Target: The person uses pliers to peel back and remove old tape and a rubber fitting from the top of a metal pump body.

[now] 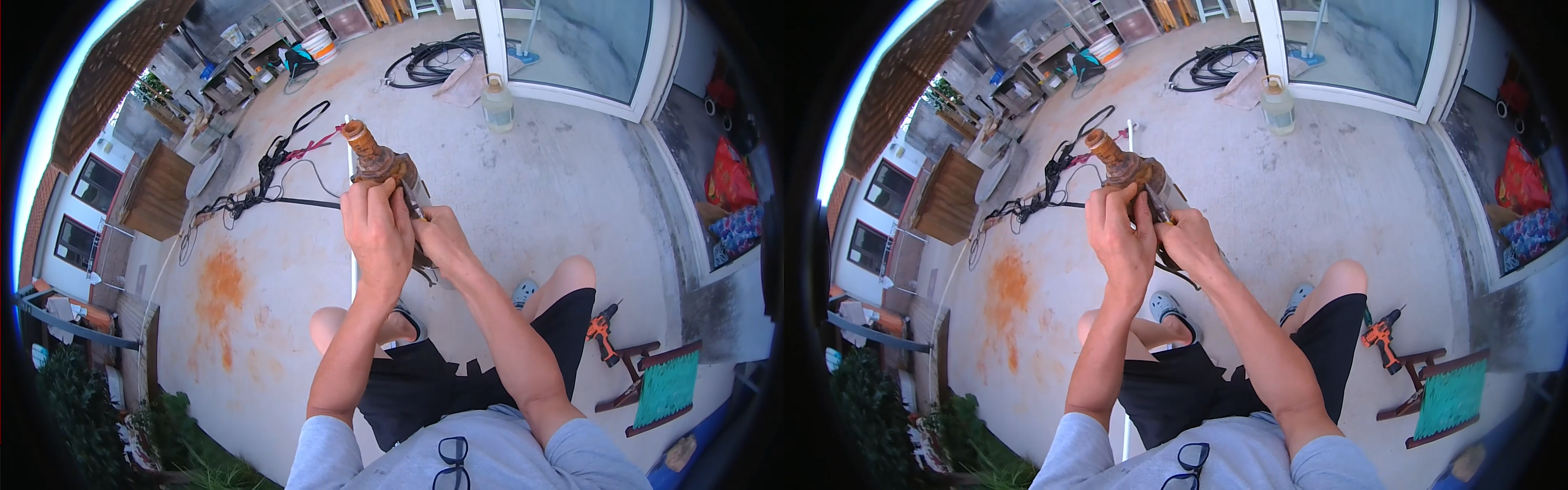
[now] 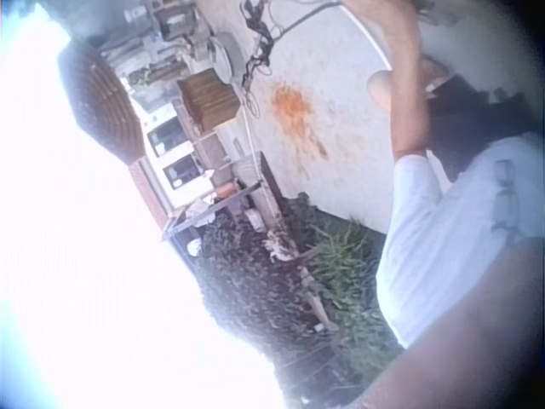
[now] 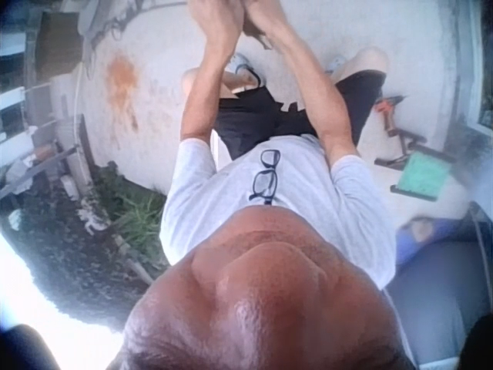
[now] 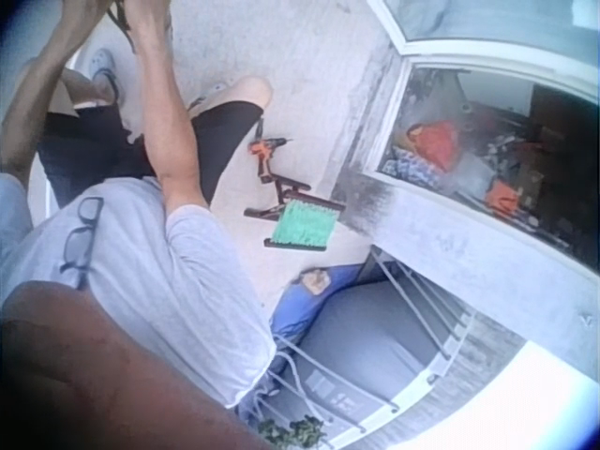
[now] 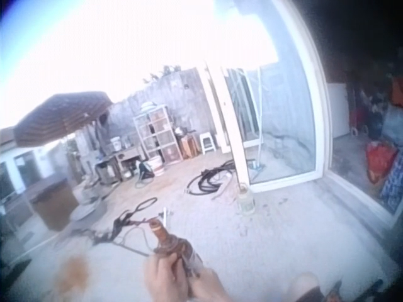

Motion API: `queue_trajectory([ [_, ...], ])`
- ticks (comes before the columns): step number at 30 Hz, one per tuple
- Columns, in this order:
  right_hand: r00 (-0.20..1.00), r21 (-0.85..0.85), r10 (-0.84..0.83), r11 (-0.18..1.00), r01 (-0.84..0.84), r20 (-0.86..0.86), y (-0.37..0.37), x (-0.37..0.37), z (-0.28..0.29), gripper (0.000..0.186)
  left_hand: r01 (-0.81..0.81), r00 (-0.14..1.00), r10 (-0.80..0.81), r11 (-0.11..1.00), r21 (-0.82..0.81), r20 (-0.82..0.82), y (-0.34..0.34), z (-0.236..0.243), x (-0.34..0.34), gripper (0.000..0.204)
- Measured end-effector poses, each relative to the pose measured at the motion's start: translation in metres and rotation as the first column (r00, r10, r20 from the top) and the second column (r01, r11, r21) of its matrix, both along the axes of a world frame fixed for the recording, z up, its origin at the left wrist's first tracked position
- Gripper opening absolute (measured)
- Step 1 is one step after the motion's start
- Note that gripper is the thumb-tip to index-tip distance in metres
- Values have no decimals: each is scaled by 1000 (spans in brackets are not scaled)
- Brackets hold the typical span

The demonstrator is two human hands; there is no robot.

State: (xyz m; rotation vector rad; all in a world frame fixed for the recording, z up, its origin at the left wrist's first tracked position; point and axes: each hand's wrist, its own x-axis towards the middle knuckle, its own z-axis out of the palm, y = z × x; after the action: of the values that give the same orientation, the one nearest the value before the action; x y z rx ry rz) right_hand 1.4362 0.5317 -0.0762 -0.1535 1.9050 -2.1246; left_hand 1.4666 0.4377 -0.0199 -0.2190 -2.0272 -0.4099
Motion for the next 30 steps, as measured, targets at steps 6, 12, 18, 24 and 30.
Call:
queue_trajectory([
  [6,817,502,-33,775,385,-575,36,-17,20,21,199,963,-230,960,197,144,-23,6,3,22],
  [12,306,459,349,557,693,-886,65,-44,64,19,272,886,-367,907,323,285,-43,22,5,22],
  [18,173,448,554,411,794,-814,67,-49,88,16,344,814,-455,879,330,361,-51,34,2,20],
  [24,0,338,729,318,886,-685,66,-54,108,18,350,766,-514,837,421,386,-55,34,-2,18],
  [30,-175,331,791,431,840,-586,62,-73,134,23,368,718,-539,831,417,440,-60,41,-6,13],
])
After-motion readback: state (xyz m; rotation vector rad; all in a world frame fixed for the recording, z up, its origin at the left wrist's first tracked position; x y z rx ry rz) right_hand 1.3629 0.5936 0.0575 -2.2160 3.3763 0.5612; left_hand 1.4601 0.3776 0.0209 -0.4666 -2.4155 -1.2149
